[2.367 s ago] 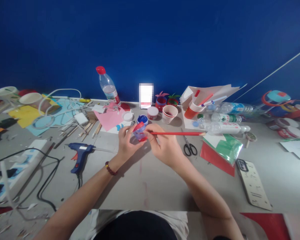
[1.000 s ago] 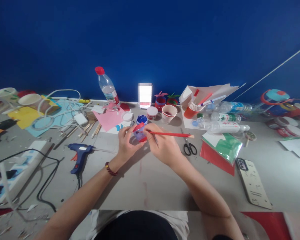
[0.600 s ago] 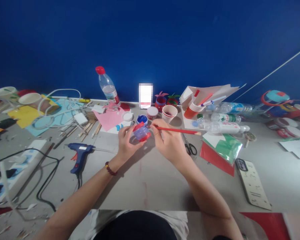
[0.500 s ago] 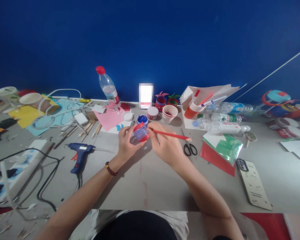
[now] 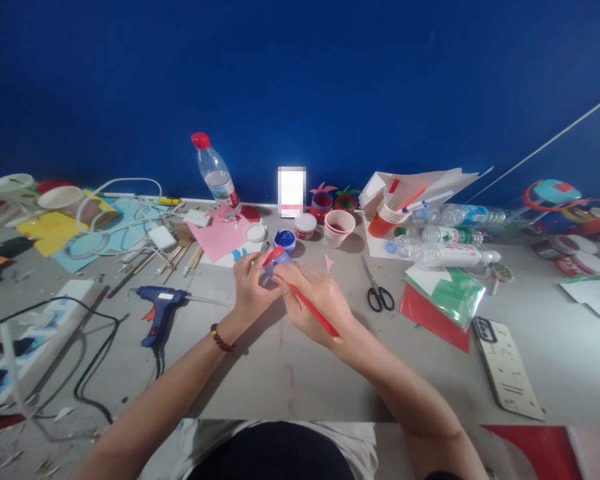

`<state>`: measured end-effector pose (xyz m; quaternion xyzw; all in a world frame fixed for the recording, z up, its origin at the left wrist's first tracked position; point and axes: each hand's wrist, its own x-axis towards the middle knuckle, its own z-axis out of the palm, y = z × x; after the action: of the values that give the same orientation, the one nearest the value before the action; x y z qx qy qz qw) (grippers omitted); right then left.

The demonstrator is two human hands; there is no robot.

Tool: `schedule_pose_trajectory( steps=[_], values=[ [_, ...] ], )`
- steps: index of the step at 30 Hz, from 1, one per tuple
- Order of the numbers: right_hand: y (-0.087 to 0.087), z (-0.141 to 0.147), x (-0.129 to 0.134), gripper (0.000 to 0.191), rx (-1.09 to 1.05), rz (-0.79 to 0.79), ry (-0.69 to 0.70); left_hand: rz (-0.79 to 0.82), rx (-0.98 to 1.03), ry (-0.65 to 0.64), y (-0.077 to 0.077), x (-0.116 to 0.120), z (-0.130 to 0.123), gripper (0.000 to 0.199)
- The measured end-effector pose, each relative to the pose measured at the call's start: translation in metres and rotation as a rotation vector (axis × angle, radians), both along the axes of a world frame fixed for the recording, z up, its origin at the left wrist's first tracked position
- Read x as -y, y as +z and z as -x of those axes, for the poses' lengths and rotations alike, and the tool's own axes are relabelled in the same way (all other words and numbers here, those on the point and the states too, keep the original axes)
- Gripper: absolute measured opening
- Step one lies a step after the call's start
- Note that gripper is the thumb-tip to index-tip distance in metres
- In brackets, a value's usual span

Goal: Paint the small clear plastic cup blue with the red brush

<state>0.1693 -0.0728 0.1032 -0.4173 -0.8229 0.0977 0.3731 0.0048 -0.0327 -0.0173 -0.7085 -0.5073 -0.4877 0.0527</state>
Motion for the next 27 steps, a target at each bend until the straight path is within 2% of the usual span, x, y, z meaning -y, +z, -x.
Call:
schedule_pose_trajectory(
  steps=[5, 18, 23, 27],
  values=[
    [0.003, -0.002, -0.003, 0.012, -0.020, 0.025, -0.011, -0.027, -0.001, -0.012, 0.001, 0.000, 0.000, 0.067],
    [0.005, -0.016, -0.019, 0.012, -0.043, -0.111, -0.122, -0.030, 0.005, -0.022, 0.002, -0.001, 0.004, 0.074],
    [0.000, -0.010, -0.013, 0.011, 0.008, -0.064, -0.110, -0.015, -0.001, -0.017, 0.001, -0.001, 0.004, 0.072],
    [0.001, -0.004, -0.005, 0.014, 0.013, 0.009, -0.049, -0.025, 0.014, -0.016, 0.000, -0.001, 0.004, 0.067]
  ],
)
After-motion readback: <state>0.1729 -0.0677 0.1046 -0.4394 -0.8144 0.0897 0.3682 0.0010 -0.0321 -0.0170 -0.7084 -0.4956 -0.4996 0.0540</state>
